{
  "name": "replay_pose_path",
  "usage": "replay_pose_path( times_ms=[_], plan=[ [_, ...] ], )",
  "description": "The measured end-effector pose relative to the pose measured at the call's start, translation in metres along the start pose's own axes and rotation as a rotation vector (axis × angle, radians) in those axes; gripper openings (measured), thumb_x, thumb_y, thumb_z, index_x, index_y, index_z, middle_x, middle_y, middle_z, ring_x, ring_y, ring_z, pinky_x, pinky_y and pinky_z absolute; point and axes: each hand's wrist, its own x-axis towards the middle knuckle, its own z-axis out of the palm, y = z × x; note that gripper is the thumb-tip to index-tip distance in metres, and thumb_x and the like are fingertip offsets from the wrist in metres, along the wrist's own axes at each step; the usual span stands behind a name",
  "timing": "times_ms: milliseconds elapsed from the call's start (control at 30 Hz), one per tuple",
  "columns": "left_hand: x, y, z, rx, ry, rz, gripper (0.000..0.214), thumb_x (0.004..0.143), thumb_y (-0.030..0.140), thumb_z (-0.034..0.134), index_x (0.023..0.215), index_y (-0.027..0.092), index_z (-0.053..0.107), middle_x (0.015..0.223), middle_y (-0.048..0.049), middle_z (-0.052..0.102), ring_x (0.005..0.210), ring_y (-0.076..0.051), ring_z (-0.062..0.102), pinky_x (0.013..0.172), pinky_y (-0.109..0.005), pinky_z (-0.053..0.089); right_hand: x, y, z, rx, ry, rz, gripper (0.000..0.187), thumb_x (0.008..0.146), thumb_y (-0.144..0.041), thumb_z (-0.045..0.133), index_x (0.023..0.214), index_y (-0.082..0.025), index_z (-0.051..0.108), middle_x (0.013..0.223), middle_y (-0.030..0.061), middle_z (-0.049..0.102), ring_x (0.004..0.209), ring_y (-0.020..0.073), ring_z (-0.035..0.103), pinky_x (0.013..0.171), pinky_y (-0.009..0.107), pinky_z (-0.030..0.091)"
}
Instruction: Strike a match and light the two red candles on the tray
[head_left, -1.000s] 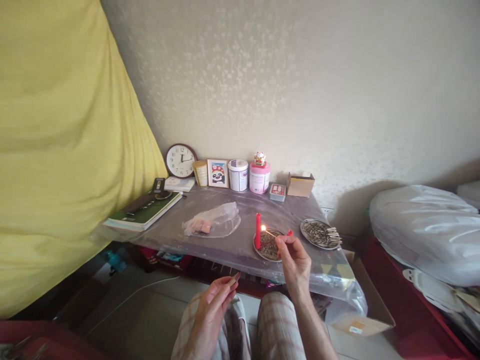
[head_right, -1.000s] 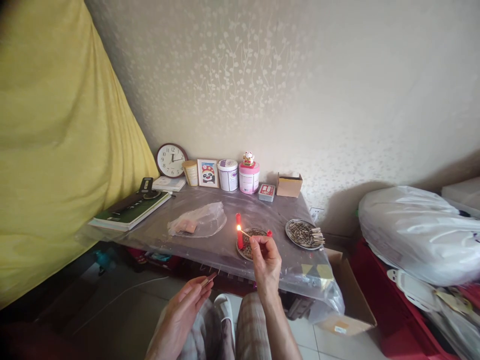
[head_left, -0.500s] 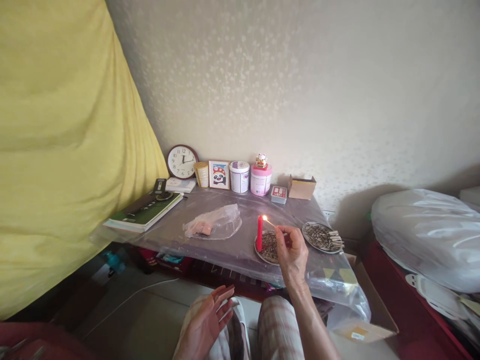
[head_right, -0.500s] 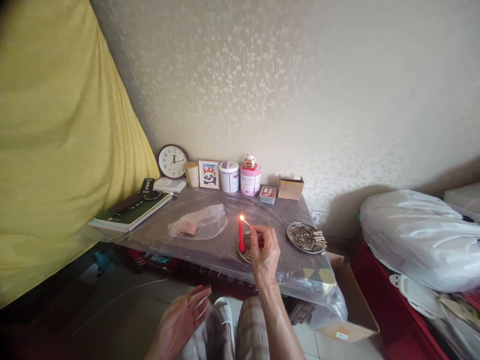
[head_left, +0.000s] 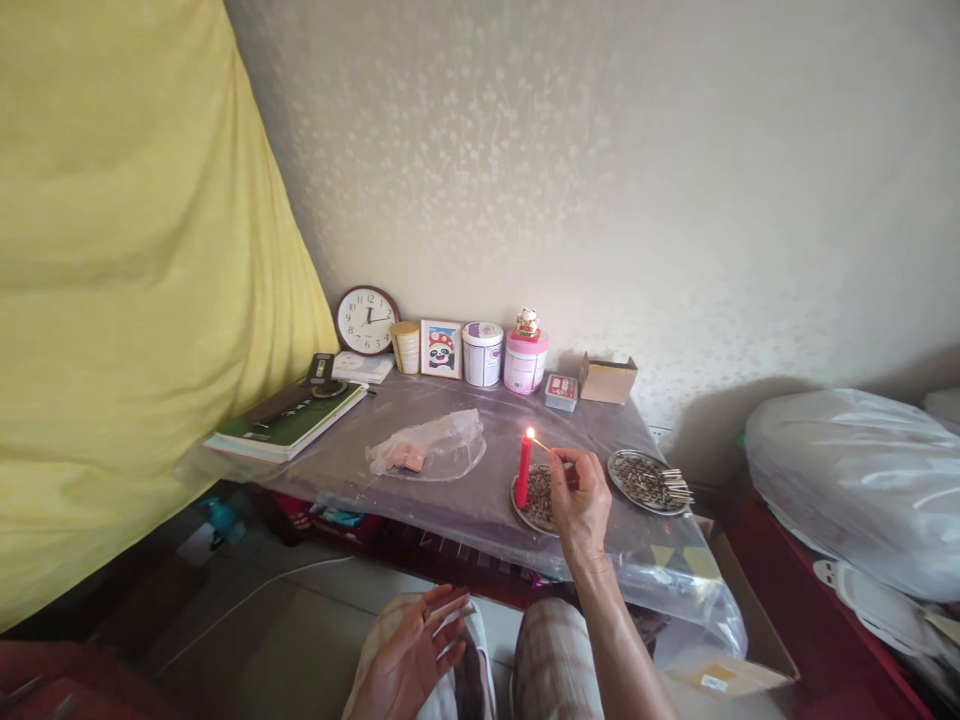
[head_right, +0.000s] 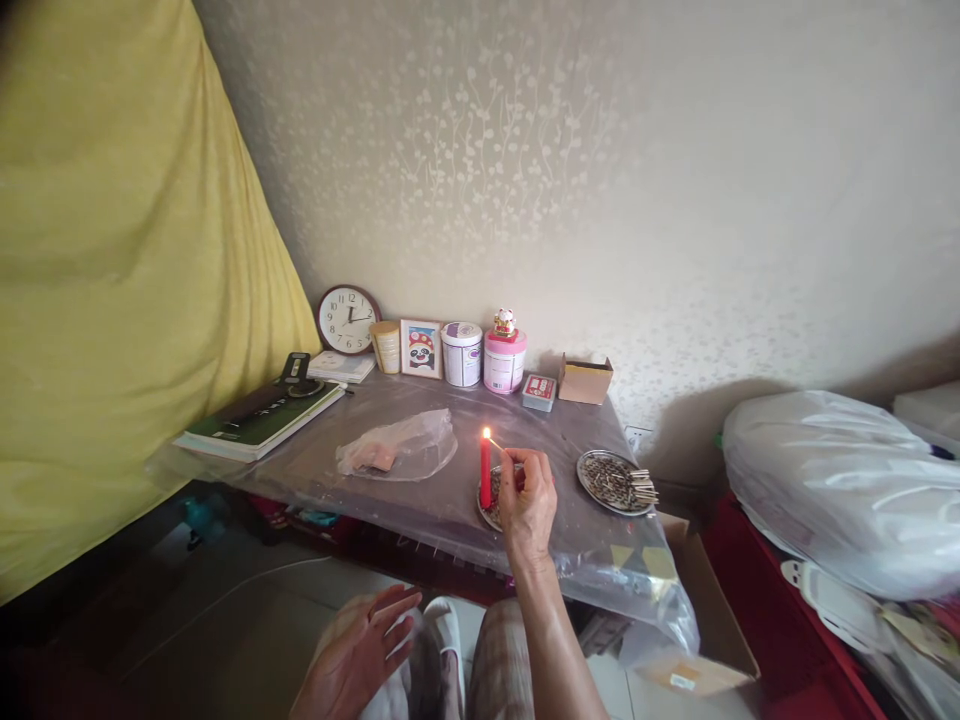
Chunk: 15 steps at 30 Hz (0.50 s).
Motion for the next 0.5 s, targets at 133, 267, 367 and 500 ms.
replay_pose_path(
  times_ms=[133, 267, 367, 500],
  plan=[
    [-0.0005, 0.0004, 0.002, 0.014, 0.017, -0.002, 0.034, 0.081, 0.034, 0.079, 0.112, 0.02, 0.076, 0.122, -0.0134, 0.076, 0.099, -0.024, 0.07, 0.091, -0.038, 0.053, 0.0014, 0.0015, 0.0013, -0.008, -0.002, 0.004, 0.023, 0.092, -0.036, 0.055, 0.079, -0.02, 0.065, 0.079, 0.0024, 0.065, 0.059, 0.0135, 0.055, 0.06, 0.028, 0.045],
    [0.0004, -0.0003, 0.0009, 0.026, 0.024, -0.007, 0.036, 0.078, 0.035, 0.082, 0.111, 0.021, 0.076, 0.123, -0.0122, 0.076, 0.099, -0.024, 0.07, 0.091, -0.037, 0.053, 0.002, 0.0029, 0.0021, -0.009, -0.006, 0.012, 0.025, 0.092, -0.037, 0.053, 0.079, -0.02, 0.065, 0.078, 0.0022, 0.065, 0.058, 0.0135, 0.055, 0.059, 0.027, 0.045],
    [0.0011, -0.001, 0.0001, 0.011, 0.024, -0.01, 0.036, 0.078, 0.035, 0.082, 0.111, 0.021, 0.077, 0.122, -0.0126, 0.076, 0.099, -0.023, 0.071, 0.091, -0.037, 0.053, 0.0022, 0.0027, 0.0027, -0.01, -0.009, 0.017, 0.025, 0.091, -0.037, 0.053, 0.079, -0.02, 0.065, 0.077, 0.0022, 0.064, 0.057, 0.013, 0.054, 0.059, 0.027, 0.044],
    [0.0011, -0.0011, 0.0011, 0.0, 0.02, -0.012, 0.035, 0.078, 0.033, 0.082, 0.111, 0.02, 0.077, 0.122, -0.0129, 0.076, 0.098, -0.024, 0.071, 0.09, -0.037, 0.054, 0.0022, 0.0017, 0.003, -0.007, -0.023, 0.015, 0.024, 0.091, -0.036, 0.053, 0.08, -0.019, 0.066, 0.078, 0.0024, 0.065, 0.058, 0.0129, 0.055, 0.058, 0.026, 0.045]
  ],
)
